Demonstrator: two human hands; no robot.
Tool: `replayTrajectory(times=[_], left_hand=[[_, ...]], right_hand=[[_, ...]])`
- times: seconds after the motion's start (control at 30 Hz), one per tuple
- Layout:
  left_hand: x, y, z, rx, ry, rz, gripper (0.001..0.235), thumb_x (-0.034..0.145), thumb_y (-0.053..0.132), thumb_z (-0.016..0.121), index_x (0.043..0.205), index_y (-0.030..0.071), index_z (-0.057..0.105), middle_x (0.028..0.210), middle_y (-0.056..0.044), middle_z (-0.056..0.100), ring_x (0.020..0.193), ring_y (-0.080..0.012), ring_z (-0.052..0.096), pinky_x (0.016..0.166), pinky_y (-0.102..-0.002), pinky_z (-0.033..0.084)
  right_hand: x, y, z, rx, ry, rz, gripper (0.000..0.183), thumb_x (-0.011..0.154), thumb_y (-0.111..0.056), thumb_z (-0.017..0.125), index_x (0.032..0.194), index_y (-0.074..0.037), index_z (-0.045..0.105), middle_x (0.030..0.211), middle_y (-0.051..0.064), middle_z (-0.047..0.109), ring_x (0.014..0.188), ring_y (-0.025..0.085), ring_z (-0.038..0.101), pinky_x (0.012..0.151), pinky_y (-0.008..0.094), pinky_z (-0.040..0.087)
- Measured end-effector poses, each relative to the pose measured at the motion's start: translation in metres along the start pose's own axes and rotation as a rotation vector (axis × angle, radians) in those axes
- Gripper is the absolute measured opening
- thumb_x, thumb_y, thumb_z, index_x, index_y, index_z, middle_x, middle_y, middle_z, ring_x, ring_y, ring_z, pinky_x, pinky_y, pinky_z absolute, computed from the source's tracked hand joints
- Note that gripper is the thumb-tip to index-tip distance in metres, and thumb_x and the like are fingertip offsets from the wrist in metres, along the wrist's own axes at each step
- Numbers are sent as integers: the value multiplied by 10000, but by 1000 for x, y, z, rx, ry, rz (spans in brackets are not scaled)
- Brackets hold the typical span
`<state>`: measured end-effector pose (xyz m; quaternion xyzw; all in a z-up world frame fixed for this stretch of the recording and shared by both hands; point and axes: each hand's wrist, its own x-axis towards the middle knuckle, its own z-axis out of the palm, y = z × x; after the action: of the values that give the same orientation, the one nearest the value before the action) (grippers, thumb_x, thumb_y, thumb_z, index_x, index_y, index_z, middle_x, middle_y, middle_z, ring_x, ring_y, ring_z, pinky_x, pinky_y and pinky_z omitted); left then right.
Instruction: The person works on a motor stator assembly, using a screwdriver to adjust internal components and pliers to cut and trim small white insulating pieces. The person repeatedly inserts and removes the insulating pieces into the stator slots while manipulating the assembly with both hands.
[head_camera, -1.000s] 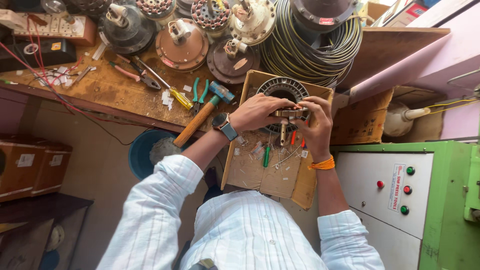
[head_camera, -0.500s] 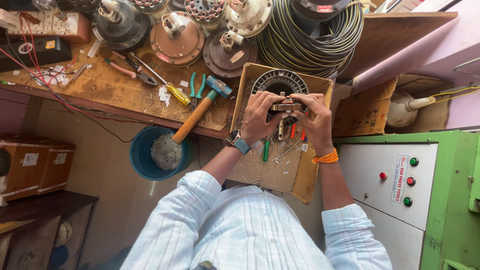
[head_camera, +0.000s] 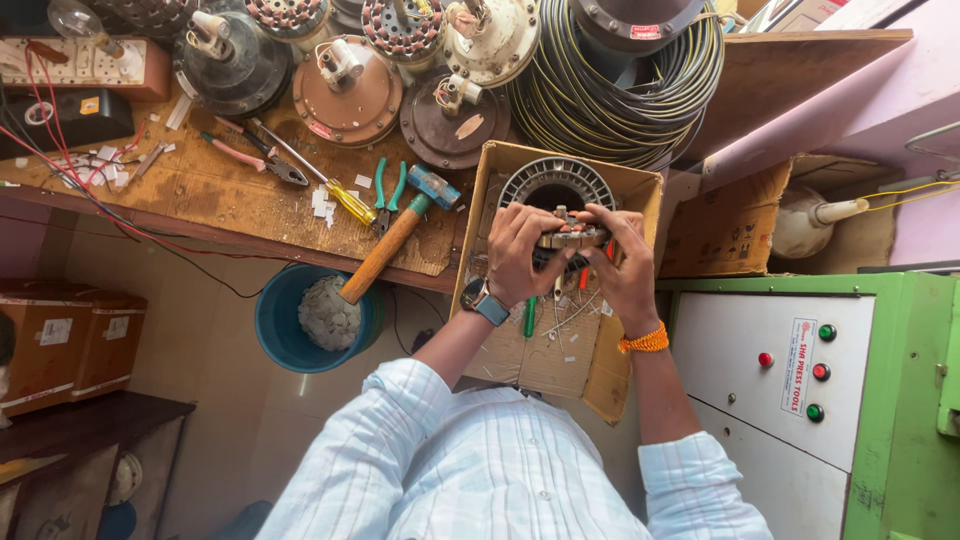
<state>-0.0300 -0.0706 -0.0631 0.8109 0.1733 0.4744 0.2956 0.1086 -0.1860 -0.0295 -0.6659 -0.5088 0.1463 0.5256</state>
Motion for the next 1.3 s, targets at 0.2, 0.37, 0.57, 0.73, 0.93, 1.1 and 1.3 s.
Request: replayTrajectory(times=[0.2, 0.37, 0.57, 0.73, 0.93, 1.1, 1.3], left_hand=[[0, -3, 6, 33, 37, 24, 305, 819, 286, 815, 1001, 107, 647, 969, -65, 671, 916, -246, 634, 829, -412, 481], [-7, -4, 8, 15, 35, -23, 293, 847, 281, 802, 1045, 115, 664, 1026, -54, 694, 979, -251, 641, 883, -410, 492], [-13, -9, 2, 20, 128, -6, 391, 903, 371, 745, 1162, 109, 611, 1121, -106, 666, 1065, -285, 615, 945, -437, 485], [-27, 15, -17, -55, 118, -535, 389, 986, 335, 638, 1303, 126, 550, 1040, -98, 687, 1001, -190, 671, 874, -375, 566], [-11, 62, -29, -549, 42, -863, 603, 1033, 334, 524, 1546, 95, 314, 1251, -138, 696, 1135, -193, 680, 928, -346, 579], [30, 60, -16, -913, 199, -968, 614, 1085, 321, 455, 1611, 90, 238, 1410, -120, 567, 1229, -199, 633, 1000, -356, 537], [36, 72, 28, -18, 253, -685, 812, 830, 66, 809, 1502, 81, 353, 1370, -193, 529, 1209, -340, 513, 1024, -487, 429]], right_hand=[[-2, -1, 5, -66, 24, -101, 292, 941, -107, 734, 1217, -52, 657, 1253, 73, 700, 1219, 242, 571, 1094, 365, 470], [-6, 10, 4, -76, 19, -72, 279, 913, -52, 730, 1186, -46, 675, 1249, 75, 711, 1201, 246, 576, 1092, 373, 466], [-1, 13, -1, 146, 43, 15, 360, 948, -162, 641, 1292, -57, 635, 1349, 71, 660, 1358, 232, 558, 1180, 369, 440], [8, 12, -12, 10, -66, -86, 412, 900, -160, 737, 1282, -36, 647, 1328, 111, 683, 1323, 272, 605, 1145, 402, 476], [15, 5, -17, -247, -58, -137, 421, 826, -30, 782, 1233, -23, 674, 1236, 142, 722, 1143, 302, 712, 976, 377, 584], [1, -26, 10, -465, 38, -86, 393, 842, -147, 841, 1178, -6, 695, 1091, 165, 744, 972, 310, 737, 831, 396, 594], [-10, -39, 18, -278, -25, 241, 267, 915, -76, 695, 1165, 16, 695, 1010, 196, 740, 921, 307, 744, 784, 386, 586]])
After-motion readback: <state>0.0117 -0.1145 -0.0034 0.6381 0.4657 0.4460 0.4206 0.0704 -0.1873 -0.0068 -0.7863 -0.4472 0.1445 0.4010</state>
